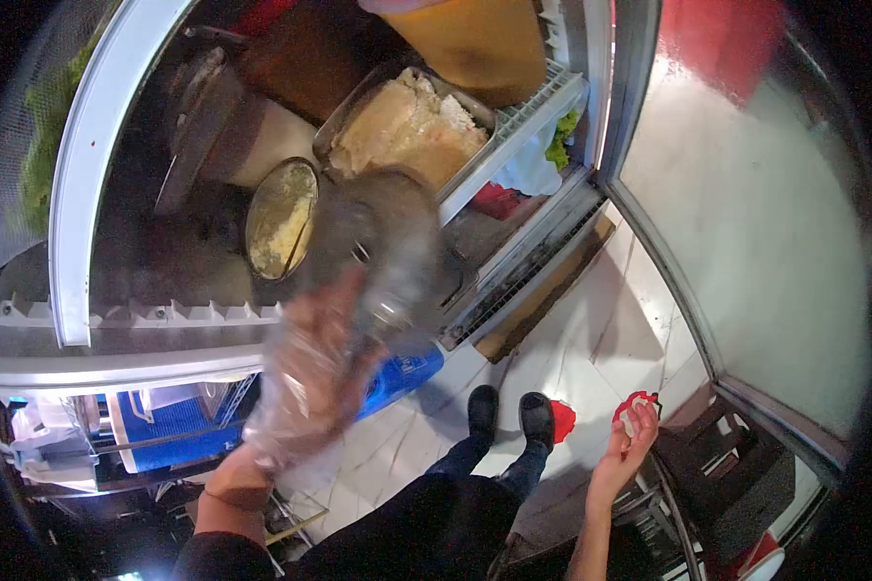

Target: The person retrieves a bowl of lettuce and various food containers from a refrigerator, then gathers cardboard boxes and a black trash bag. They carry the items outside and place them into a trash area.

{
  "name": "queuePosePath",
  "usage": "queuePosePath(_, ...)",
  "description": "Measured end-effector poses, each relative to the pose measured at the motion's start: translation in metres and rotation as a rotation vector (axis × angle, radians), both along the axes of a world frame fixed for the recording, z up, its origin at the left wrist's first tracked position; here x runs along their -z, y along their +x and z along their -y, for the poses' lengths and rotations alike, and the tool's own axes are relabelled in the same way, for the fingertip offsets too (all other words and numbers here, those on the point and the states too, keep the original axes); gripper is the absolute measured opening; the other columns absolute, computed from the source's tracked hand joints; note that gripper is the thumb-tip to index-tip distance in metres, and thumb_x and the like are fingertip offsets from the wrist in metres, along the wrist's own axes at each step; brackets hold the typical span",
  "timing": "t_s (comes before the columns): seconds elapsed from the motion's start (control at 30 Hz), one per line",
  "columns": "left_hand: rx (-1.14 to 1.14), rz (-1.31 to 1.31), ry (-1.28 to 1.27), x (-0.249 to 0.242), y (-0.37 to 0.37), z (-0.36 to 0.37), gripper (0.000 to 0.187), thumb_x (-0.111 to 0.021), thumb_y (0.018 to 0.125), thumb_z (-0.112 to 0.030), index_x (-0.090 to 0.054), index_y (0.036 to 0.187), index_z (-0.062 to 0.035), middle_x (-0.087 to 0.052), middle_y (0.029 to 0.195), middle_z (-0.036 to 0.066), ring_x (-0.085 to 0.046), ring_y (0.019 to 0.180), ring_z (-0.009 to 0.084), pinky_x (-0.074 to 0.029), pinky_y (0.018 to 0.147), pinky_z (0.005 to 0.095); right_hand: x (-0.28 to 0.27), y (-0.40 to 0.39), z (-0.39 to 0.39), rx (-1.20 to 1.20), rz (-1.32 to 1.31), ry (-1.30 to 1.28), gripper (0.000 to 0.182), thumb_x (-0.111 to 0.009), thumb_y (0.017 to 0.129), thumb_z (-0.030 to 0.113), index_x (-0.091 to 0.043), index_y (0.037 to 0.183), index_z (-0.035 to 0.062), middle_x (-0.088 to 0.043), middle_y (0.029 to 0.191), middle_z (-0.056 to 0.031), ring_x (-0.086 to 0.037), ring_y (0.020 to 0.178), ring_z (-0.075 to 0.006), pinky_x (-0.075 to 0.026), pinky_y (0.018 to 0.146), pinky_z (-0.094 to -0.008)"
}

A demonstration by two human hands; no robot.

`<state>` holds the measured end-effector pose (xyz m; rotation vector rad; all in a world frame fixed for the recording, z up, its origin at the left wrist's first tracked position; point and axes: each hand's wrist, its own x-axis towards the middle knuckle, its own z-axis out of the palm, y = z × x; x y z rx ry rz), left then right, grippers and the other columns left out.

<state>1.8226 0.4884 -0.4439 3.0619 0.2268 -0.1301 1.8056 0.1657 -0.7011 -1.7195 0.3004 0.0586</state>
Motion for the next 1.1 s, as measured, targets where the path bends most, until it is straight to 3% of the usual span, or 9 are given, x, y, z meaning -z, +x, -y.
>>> queuePosePath(0.13,0.157,0.049,-0.239,0.007,0.000,0.017,0.060,-0.059,0.076,-0.008,-0.038,0.131,0.0052,-0.052,0.112,0.024,-0.053,0.101,0.0364,-0.045,0.084,0.0453,0.009,-0.004,-0.007,-0.025,-0.070,0.036,0.046,-0.051,0.088,0.005,-0.037,0.132,0.0045,-0.048,0.124,-0.0098,-0.048,0.113,-0.0200,-0.042,0.090,-0.0327)
queuePosePath(0.47,0.139,0.043,-0.290,0.013,-0.017,0.013,0.057,-0.056,0.078,-0.007,-0.038,0.131,0.0048,-0.053,0.114,0.022,-0.052,0.104,0.0346,-0.045,0.088,0.0441,-0.030,-0.001,-0.031,-0.040,-0.106,0.040,0.042,-0.051,0.087,0.002,-0.042,0.128,0.0030,-0.045,0.125,-0.0098,-0.051,0.107,-0.0213,-0.045,0.082,-0.0312)
queuePosePath(0.63,0.125,0.049,-0.315,0.012,-0.027,0.018,0.056,-0.054,0.078,-0.007,-0.038,0.131,0.0045,-0.053,0.115,0.022,-0.052,0.106,0.0336,-0.044,0.090,0.0436,-0.055,0.014,-0.051,-0.247,-0.032,-0.132,0.032,-0.055,0.088,0.010,-0.050,0.119,0.0023,-0.054,0.111,-0.0066,-0.054,0.096,-0.0141,-0.046,0.076,-0.0265)
queuePosePath(0.67,0.124,0.049,-0.314,0.011,-0.029,0.019,0.056,-0.054,0.078,-0.007,-0.038,0.131,0.0045,-0.053,0.115,0.021,-0.052,0.106,0.0334,-0.044,0.090,0.0434,-0.063,0.023,-0.065,-0.159,-0.133,0.014,0.029,-0.058,0.089,0.016,-0.053,0.114,0.0022,-0.058,0.102,-0.0051,-0.055,0.089,-0.0105,-0.047,0.069,-0.0239)
queuePosePath(0.73,0.120,0.055,-0.301,0.009,-0.032,0.021,0.055,-0.053,0.078,-0.007,-0.039,0.131,0.0044,-0.053,0.116,0.021,-0.052,0.107,0.0330,-0.044,0.091,0.0431,-0.095,0.052,-0.098,-0.276,-0.076,0.089,0.028,-0.058,0.090,0.019,-0.055,0.111,0.0014,-0.059,0.091,-0.0037,-0.056,0.083,-0.0094,-0.047,0.069,-0.0229)
queuePosePath(0.8,0.104,0.065,-0.241,0.004,-0.034,0.018,0.055,-0.052,0.079,-0.007,-0.039,0.131,0.0043,-0.053,0.116,0.020,-0.052,0.107,0.0321,-0.044,0.091,0.0422,-0.107,0.086,-0.133,-0.369,0.004,0.132,0.027,-0.057,0.090,0.013,-0.054,0.113,-0.0004,-0.060,0.098,-0.0063,-0.056,0.088,-0.0110,-0.043,0.077,-0.0230)
queuePosePath(0.9,0.074,0.077,-0.109,-0.001,-0.038,0.005,0.054,-0.050,0.079,-0.007,-0.039,0.131,0.0040,-0.053,0.115,0.019,-0.051,0.109,0.0304,-0.044,0.092,0.0405,-0.136,0.135,-0.195,-0.440,0.214,0.040,0.036,-0.060,0.088,0.019,-0.053,0.117,-0.0012,-0.063,0.094,-0.0092,-0.059,0.080,-0.0118,-0.048,0.071,-0.0248)
queuePosePath(1.03,-0.175,0.087,0.162,-0.009,-0.009,-0.041,0.052,-0.051,0.081,-0.005,-0.038,0.130,0.0078,-0.055,0.107,0.020,-0.055,0.099,0.0305,-0.047,0.082,0.0387,-0.140,0.190,-0.262,-0.371,-0.050,0.092,0.052,-0.066,0.083,0.031,-0.043,0.111,-0.0065,-0.063,0.077,-0.0171,-0.064,0.056,-0.0186,-0.053,0.048,-0.0294)
queuePosePath(1.1,-0.373,0.217,0.053,0.001,0.005,-0.059,0.069,-0.062,0.081,-0.019,-0.029,0.137,0.0017,-0.049,0.113,0.020,-0.050,0.105,0.0346,-0.045,0.089,0.0422,-0.134,0.204,-0.277,-0.342,-0.132,0.082,0.053,-0.067,0.082,0.032,-0.040,0.108,-0.0061,-0.063,0.073,-0.0176,-0.063,0.052,-0.0195,-0.053,0.044,-0.0301)
